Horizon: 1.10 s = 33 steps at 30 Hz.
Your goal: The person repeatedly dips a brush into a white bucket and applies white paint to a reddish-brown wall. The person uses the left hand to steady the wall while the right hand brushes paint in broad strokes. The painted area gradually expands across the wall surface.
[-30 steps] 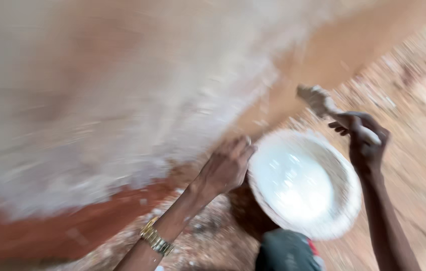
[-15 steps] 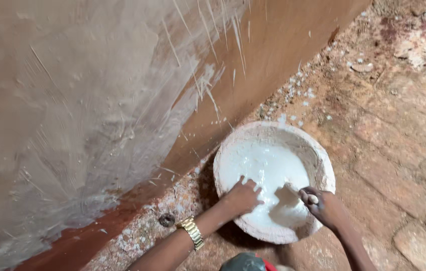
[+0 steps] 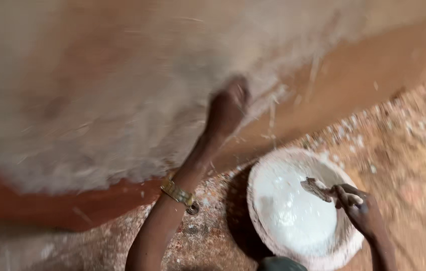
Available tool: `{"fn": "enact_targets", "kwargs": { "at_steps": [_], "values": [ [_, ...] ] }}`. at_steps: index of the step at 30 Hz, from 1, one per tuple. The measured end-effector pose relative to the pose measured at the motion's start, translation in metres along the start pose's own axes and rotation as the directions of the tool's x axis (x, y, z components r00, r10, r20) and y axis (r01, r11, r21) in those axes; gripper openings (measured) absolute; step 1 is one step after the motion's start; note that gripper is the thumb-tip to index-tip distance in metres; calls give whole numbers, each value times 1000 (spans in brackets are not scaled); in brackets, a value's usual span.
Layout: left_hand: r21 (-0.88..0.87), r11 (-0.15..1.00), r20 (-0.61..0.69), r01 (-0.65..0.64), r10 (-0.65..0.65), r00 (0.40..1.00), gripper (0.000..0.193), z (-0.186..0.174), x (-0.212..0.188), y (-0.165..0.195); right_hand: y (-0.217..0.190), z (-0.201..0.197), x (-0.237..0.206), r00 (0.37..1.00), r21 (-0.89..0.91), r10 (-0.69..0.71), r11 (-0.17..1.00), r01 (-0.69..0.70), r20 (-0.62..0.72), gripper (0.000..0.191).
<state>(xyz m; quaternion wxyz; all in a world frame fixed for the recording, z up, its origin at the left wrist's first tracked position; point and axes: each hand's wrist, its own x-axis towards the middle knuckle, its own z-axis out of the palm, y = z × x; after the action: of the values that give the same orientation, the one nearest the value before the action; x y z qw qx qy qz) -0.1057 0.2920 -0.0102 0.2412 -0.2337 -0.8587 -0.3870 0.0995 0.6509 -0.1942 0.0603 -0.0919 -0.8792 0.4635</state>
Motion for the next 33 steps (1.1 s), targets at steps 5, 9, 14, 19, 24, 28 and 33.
{"fn": "enact_targets", "kwargs": {
  "at_steps": [5,9,14,19,24,28,33],
  "values": [
    [-174,863,-791,-474,164,589,23,-160,21,52,-203,-21,69,730,-49,-660,735,676,178,30],
    [-149,815,-876,-560,154,457,23,-229,-6,52,-359,-16,83,614,14,-773,624,781,160,24],
    [-23,799,-906,-600,237,350,24,-278,-20,29,-445,25,75,400,412,-909,322,853,-117,41],
    [97,887,-874,-452,293,388,16,-303,-13,5,-450,75,83,359,371,-859,219,903,-366,42],
    [81,951,-820,-300,234,522,47,-299,-50,-20,-417,77,86,283,275,-755,141,951,-591,40],
    [22,922,-834,-386,230,501,54,-298,-65,-24,-397,89,90,166,122,-718,113,986,-676,35],
    [42,901,-796,-432,292,531,52,-297,-76,-13,-403,129,99,-283,-428,-817,-50,903,-502,22]
  ]
}}
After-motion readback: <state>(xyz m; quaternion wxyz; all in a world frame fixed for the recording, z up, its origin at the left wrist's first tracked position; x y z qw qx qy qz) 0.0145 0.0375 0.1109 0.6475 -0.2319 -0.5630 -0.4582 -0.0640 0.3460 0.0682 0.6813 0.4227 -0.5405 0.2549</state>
